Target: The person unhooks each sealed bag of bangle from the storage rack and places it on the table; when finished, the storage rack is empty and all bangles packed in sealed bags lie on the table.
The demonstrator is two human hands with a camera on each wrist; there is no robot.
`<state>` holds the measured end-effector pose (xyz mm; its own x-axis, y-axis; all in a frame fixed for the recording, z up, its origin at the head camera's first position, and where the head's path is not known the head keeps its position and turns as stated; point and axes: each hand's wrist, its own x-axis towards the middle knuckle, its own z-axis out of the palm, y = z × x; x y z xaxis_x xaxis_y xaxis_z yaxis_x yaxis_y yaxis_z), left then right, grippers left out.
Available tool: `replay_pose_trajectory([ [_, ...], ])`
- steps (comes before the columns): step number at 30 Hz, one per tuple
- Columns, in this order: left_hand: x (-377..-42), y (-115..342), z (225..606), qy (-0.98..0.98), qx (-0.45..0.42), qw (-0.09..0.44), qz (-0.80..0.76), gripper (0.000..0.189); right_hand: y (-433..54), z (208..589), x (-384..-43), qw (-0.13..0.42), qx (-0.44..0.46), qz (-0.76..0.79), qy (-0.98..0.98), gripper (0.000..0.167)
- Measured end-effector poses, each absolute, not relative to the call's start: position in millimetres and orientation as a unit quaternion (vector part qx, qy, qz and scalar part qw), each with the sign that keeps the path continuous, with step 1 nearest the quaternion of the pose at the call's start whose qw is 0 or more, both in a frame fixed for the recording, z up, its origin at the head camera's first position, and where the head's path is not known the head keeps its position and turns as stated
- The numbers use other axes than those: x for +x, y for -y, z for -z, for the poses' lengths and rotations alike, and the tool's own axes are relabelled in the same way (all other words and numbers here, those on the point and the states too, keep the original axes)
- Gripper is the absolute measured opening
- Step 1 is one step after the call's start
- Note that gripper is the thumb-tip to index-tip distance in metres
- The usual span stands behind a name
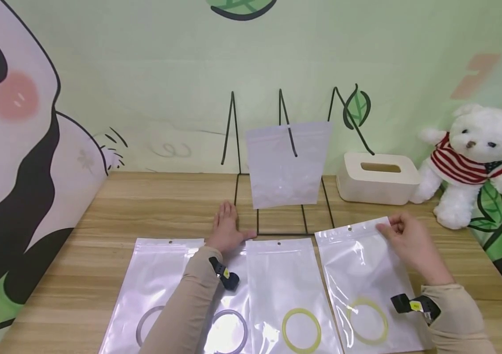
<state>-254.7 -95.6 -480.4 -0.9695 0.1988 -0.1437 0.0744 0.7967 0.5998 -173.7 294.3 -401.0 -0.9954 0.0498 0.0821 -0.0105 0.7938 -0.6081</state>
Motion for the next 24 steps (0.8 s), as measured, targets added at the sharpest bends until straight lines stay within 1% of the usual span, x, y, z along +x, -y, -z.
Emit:
replay_pose_trajectory([
  [5,-253.3,95.7,479.1,-0.941,0.070,0.101,-0.317,0.108,-299.4,406.6,-173.8,-0.024,-0.031,-0.302,0.953,0.046],
  [8,-252.9,95.5,479.0,-0.941,0.069,0.101,-0.316,0.108,-302.2,410.1,-172.9,-0.047,-0.031,-0.299,0.953,0.047],
  [13,-253.0,95.2,479.0,-0.942,0.068,0.101,-0.312,0.108,-305.2,415.8,-173.2,-0.062,-0.015,-0.296,0.953,0.047],
  [16,-253.5,95.4,478.8,-0.943,0.067,0.102,-0.311,0.108,-306.5,417.9,-174.3,-0.063,-0.003,-0.287,0.956,0.053],
  [20,-253.8,95.5,478.5,-0.943,0.067,0.102,-0.311,0.108,-307.7,418.1,-175.2,-0.068,0.010,-0.268,0.961,0.067],
  [24,-253.8,95.7,479.5,-0.942,0.068,0.102,-0.313,0.108,-307.2,415.9,-175.3,-0.080,0.011,-0.261,0.962,0.074],
])
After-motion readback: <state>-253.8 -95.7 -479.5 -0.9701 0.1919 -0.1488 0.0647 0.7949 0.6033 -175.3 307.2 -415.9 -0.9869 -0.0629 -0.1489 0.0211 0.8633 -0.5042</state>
